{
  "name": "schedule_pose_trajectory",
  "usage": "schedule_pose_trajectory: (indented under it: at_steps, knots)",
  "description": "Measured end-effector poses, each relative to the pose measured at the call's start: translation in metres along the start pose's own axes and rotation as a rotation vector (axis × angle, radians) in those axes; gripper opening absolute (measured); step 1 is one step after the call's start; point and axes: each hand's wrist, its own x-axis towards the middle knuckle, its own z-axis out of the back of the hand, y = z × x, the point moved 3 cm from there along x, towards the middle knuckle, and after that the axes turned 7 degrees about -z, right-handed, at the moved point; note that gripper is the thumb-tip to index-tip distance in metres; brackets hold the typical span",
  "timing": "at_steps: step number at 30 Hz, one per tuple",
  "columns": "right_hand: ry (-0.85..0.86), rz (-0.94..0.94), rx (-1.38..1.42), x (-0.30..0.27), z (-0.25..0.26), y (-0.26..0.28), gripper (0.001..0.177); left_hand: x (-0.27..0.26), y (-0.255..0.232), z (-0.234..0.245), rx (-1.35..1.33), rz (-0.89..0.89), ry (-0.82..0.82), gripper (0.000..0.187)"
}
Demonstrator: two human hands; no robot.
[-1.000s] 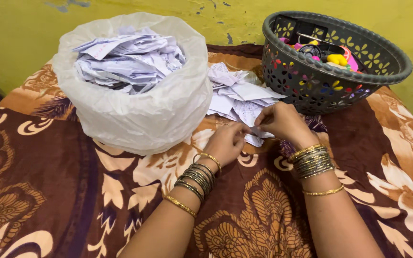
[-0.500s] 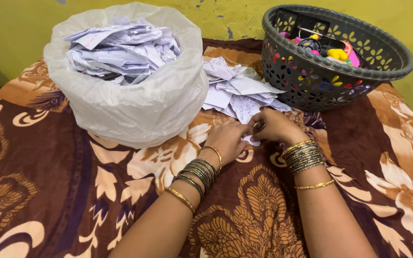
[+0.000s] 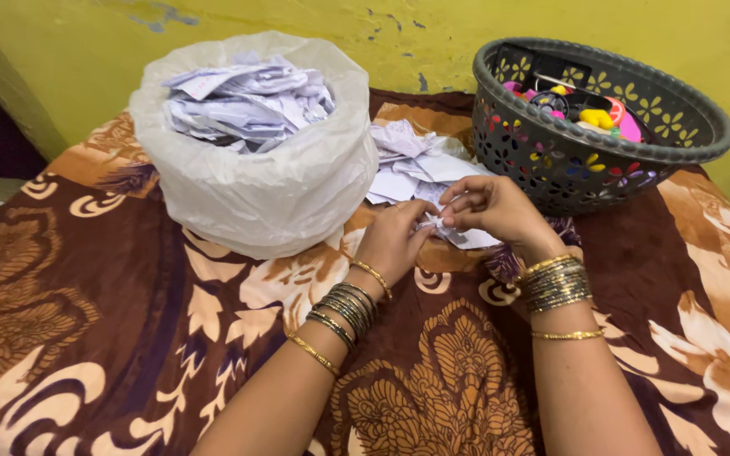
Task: The person sorts small colorful plastic toys and crumpled papers on a patterned bedspread. They pick up toys one by one and place them into a black basket, then gather the papers and put them into a white plastic bag.
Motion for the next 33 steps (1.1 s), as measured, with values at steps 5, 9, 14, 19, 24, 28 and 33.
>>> schedule_pose_trajectory:
  at_steps: [5,9,14,19,24,28,33]
  knots:
    - [-0.165,0.179,0.168,-0.011,0.001,0.033,0.021,0.019,-0.036,0.028,-0.069,0.019,-0.109,0.023]
    - [-0.259,0.281,0.21,-0.024,0.001,0.055,0.019,0.03,-0.065,0.054,0.013,-0.236,-0.257,0.028]
    - [-0.212,0.215,0.31,-0.032,-0.006,0.071,0.019,0.045,-0.077,0.095,0.119,-0.125,-0.072,0.03]
    - [-0.163,0.177,0.293,-0.031,-0.008,0.07,0.019,0.061,-0.081,0.168,0.437,-0.205,-0.204,0.013]
    - [-0.134,0.15,0.321,-0.026,-0.01,0.062,0.019,0.072,-0.052,0.228,0.681,0.007,-0.194,0.008]
    - [-0.123,0.137,0.296,-0.023,-0.01,0.058,0.019,0.07,-0.007,0.229,0.666,0.167,-0.032,0.017]
    - [-0.137,0.13,0.221,-0.021,-0.01,0.055,0.019,0.07,0.033,0.219,0.652,0.366,0.212,0.024]
